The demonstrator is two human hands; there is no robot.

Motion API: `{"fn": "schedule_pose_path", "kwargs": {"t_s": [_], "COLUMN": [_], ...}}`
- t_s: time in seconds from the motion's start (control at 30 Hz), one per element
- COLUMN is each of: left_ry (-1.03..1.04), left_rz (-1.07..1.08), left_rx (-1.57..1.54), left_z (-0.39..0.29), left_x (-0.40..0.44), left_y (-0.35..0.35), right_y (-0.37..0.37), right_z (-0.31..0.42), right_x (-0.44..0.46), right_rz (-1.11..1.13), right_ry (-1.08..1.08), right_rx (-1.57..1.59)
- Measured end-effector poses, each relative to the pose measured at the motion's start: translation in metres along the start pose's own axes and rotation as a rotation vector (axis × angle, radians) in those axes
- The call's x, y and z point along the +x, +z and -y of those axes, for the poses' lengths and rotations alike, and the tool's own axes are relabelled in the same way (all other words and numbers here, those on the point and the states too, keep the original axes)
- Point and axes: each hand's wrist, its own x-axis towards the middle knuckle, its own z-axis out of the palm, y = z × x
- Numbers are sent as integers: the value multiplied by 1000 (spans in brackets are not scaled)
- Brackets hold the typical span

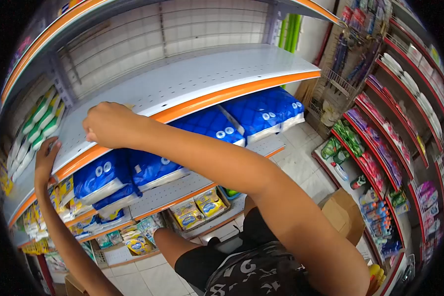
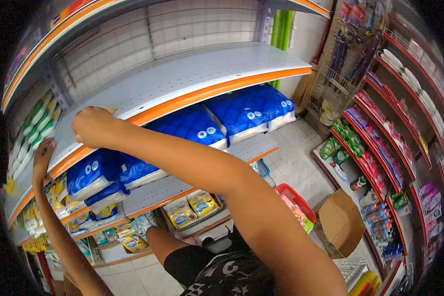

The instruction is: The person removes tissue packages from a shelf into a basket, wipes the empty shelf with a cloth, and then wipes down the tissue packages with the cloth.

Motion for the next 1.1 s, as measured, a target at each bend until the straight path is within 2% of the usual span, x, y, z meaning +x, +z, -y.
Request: {"fn": "schedule_pose_path", "kwargs": {"t_s": [0.1,0.2,0.23,0.27,0.3,0.33,0.4,0.43,0.47,0.5,0.53,0.63,0.67,0.7,0.73,0.83,0.87,0.9,0.93,0.97,1.03,1.1], "left_ry": [-17,-56,-94,-63,-53,-65,-72,-68,-98,-129,-59,-66,-40,-11,7,53,29,12,-7,-14,-95,-85], "left_rz": [-12,-3,15,0,4,4,-11,-10,-8,-10,-19,-10,-28,-42,-74,-71,-113,-118,-136,-148,-141,-164], "left_rx": [28,33,2,19,23,29,6,8,19,30,19,50,-37,19,48,98,156,151,147,133,154,181], "left_z": [-2,2,1,-3,-1,6,21,17,12,10,16,19,48,30,21,9,-1,-13,-21,-26,-39,-37], "left_x": [-2,-2,-2,-5,-3,1,6,7,6,5,6,9,16,10,6,6,2,-3,-6,-8,-12,-12], "left_y": [-2,-3,-3,-3,-2,-2,-2,-1,-1,-1,-1,-2,3,2,5,7,8,7,6,8,5,7], "right_y": [-43,-109,-138,-162,-185,-211,-256,-279,-302,-318,-332,-333,-334,-334,-340,-345,-350,-327,-303,-290,-251,-220], "right_z": [-35,-91,-108,-128,-139,-163,-210,-207,-230,-243,-260,-269,-264,-262,-275,-296,-315,-277,-238,-257,-198,-164], "right_x": [-52,-123,-146,-169,-191,-214,-255,-267,-287,-302,-316,-318,-317,-312,-318,-325,-333,-304,-272,-275,-221,-176], "right_rz": [-63,-211,-186,-163,-218,-174,-178,-164,-159,-228,-258,-296,-259,-208,-161,196,258,26,-83,-134,-69,-41], "right_ry": [-75,-23,-2,68,344,284,528,689,736,921,927,1047,1147,1228,1203,854,642,803,853,724,760,766], "right_rx": [-211,-303,-380,-503,-382,-450,-577,-611,-642,-649,-650,-883,-904,-912,-818,-1097,-1071,-825,-675,-788,-614,-602]}}
